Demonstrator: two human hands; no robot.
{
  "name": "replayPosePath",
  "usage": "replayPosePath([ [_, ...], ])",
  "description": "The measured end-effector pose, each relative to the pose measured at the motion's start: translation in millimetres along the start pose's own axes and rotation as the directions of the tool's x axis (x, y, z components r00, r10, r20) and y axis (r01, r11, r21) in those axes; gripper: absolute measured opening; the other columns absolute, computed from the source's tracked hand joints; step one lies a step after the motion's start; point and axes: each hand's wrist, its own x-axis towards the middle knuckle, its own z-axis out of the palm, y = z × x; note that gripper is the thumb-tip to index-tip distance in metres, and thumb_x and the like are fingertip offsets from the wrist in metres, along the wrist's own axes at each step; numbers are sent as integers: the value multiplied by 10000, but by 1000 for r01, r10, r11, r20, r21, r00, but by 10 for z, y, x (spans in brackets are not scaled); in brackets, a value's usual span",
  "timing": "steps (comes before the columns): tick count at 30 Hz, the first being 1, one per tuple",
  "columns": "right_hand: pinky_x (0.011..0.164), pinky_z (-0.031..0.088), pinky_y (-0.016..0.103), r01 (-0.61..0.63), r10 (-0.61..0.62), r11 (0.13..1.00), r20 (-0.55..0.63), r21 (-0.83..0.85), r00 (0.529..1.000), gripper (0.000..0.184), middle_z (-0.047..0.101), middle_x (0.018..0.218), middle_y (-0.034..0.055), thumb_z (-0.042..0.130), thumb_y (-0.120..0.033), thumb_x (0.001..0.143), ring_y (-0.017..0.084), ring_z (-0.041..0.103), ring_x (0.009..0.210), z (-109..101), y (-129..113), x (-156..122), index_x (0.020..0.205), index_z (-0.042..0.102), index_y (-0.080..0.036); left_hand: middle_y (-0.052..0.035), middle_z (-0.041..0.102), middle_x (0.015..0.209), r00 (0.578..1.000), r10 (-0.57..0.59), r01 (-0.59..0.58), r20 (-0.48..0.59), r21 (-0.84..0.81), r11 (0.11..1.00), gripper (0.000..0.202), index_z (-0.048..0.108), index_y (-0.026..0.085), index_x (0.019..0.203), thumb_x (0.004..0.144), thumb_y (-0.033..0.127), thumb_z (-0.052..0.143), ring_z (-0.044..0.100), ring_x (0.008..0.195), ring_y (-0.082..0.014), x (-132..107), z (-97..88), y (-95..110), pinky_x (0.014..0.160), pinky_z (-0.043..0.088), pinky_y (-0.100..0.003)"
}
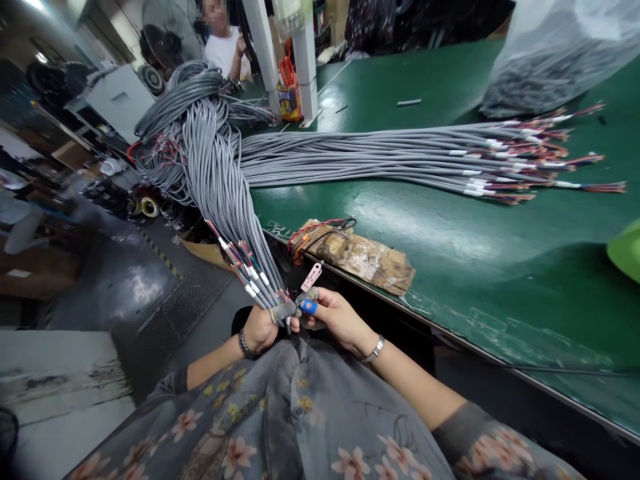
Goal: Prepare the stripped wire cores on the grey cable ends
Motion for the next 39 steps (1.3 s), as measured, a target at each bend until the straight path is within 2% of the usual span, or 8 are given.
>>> replayPosePath([
  [3,484,334,223,-116,115,990,8,77,993,400,524,503,-54,836,-445,495,64,421,445,38,-1,29,606,563,-175,-53,595,463,999,4,-4,37,-5,1000,424,616,111,548,539,507,769,606,477,-176,6,-36,-29,504,512,-296],
  [6,456,309,214,-160,158,983,31,85,987,407,490,457,-61,829,-442,508,59,410,416,88,-19,54,566,530,-172,-62,627,514,995,9,-10,97,13,1000,414,644,101,594,552,492,772,590,459,-156,24,-82,-78,496,508,-287],
  [10,437,297,216,-131,131,989,8,66,991,391,512,467,-51,825,-431,516,72,433,414,128,-24,80,579,535,-176,-67,652,562,993,20,-27,120,53,998,395,669,96,661,583,472,765,586,461,-143,29,-133,-138,489,500,-272],
  [16,451,345,205,-64,88,986,-153,153,984,396,491,520,-60,840,-444,486,55,384,452,54,-14,57,595,568,-177,-42,619,503,999,40,-41,28,62,997,402,651,105,632,565,485,765,571,435,-133,0,-128,-166,475,479,-259],
  [21,489,379,232,-96,101,988,-31,117,994,362,527,555,-40,823,-439,528,80,441,494,23,-14,-24,649,601,-180,-19,582,465,997,69,-68,-21,50,996,426,617,123,613,584,531,735,562,428,-129,33,-113,-195,471,471,-253],
  [28,496,340,245,-18,20,997,21,-71,1000,381,619,534,-22,770,-465,602,105,505,481,133,-41,-7,741,547,-190,-36,600,489,997,72,-74,28,82,994,428,621,126,623,628,546,704,607,491,-162,51,-125,-225,487,492,-263],
  [33,498,340,251,-18,20,998,38,-52,999,349,636,552,-11,756,-449,613,108,508,488,142,-43,-16,709,543,-190,-35,607,497,996,82,-80,-40,48,996,403,630,122,649,634,516,714,622,512,-169,61,-132,-246,519,509,-276],
  [39,499,348,243,-25,25,1000,27,0,999,351,633,558,-7,767,-432,600,125,547,521,145,-44,-33,708,532,-194,-40,601,491,997,76,-75,-30,28,997,416,637,114,644,646,524,700,611,493,-165,59,-98,-208,518,510,-285],
])
